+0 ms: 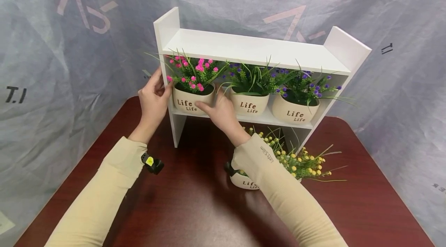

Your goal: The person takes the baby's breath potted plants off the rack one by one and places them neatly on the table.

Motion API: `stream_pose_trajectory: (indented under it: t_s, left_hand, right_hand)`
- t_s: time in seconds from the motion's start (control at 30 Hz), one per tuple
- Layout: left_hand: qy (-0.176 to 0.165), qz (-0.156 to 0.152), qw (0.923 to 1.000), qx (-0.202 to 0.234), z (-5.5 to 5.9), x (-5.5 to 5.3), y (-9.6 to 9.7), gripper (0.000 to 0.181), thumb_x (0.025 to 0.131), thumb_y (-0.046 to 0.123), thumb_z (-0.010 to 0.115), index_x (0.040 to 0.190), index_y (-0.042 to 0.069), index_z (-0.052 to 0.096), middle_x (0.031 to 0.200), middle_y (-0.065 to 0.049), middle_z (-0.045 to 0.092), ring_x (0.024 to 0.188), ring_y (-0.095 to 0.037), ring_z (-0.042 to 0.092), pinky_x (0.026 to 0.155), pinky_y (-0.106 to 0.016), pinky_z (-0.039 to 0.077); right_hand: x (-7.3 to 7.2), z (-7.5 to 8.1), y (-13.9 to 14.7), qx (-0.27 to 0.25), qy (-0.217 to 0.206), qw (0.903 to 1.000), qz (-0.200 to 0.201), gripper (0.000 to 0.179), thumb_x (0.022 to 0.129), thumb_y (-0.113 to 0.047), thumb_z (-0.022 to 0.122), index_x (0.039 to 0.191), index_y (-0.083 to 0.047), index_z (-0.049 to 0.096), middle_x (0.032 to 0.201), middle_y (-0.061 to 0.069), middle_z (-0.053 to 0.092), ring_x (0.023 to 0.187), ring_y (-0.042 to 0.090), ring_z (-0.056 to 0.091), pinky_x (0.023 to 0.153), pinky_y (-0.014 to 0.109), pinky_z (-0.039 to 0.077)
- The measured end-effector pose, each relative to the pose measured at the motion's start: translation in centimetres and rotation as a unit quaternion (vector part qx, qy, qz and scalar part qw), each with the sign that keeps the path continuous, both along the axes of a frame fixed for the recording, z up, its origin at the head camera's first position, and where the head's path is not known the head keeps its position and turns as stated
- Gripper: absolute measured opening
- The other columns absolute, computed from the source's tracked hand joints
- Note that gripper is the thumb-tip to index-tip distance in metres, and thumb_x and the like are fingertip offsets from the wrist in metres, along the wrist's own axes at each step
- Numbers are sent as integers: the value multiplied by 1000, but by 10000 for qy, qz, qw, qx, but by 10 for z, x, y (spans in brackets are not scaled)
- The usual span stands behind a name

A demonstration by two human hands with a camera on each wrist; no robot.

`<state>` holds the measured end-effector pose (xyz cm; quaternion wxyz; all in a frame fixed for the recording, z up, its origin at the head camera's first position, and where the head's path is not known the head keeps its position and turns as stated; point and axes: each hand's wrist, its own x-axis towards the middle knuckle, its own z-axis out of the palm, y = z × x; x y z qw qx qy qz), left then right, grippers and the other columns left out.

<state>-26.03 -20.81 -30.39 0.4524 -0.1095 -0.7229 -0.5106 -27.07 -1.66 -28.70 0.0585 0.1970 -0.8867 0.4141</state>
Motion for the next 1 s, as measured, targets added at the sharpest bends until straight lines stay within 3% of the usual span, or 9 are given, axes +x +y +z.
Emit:
stream_pose_trajectory:
  t_s: [0.17,0.4,0.6,0.73,1.0]
  left_hand:
    - [-2,-3,10000,34,1,0,1,52,92,5,62,141,16,51,127,-13,64,113,-22,65,82,-7,52]
    - [-75,190,9998,-83,0,1,1,53,92,5,62,142,16,50,128,-13,62,115,-20,63,80,-3,49]
    - [-120,232,9996,-105,0,2,1,54,92,5,63,143,14,49,127,-15,63,113,-23,65,80,-4,50]
    - [-187,338,9992,-114,-1,2,0,51,91,2,62,140,13,53,123,-16,65,109,-28,67,74,-1,47]
    - [-367,480,9980,-187,0,4,0,56,88,-3,61,141,12,51,126,-17,63,100,-31,70,67,0,43]
  right_hand:
    - [1,-2,-3,-83,-70,9999,-110,92,87,-38,72,153,-4,19,149,25,39,132,39,47,110,44,42]
    - [6,-5,-5,-224,415,9986,-250,90,82,-37,77,149,-1,29,142,23,48,125,38,53,106,43,45]
    - [11,-6,-6,-335,422,9980,-326,94,78,-35,81,149,0,31,146,21,43,135,36,42,112,43,39]
    - [15,-9,-6,-592,411,9971,-259,92,79,-32,81,150,-2,29,151,20,35,140,33,36,114,42,37]
    - [22,-16,-5,-1333,267,9906,-119,89,79,-25,81,150,-4,30,148,15,44,137,25,44,113,37,39]
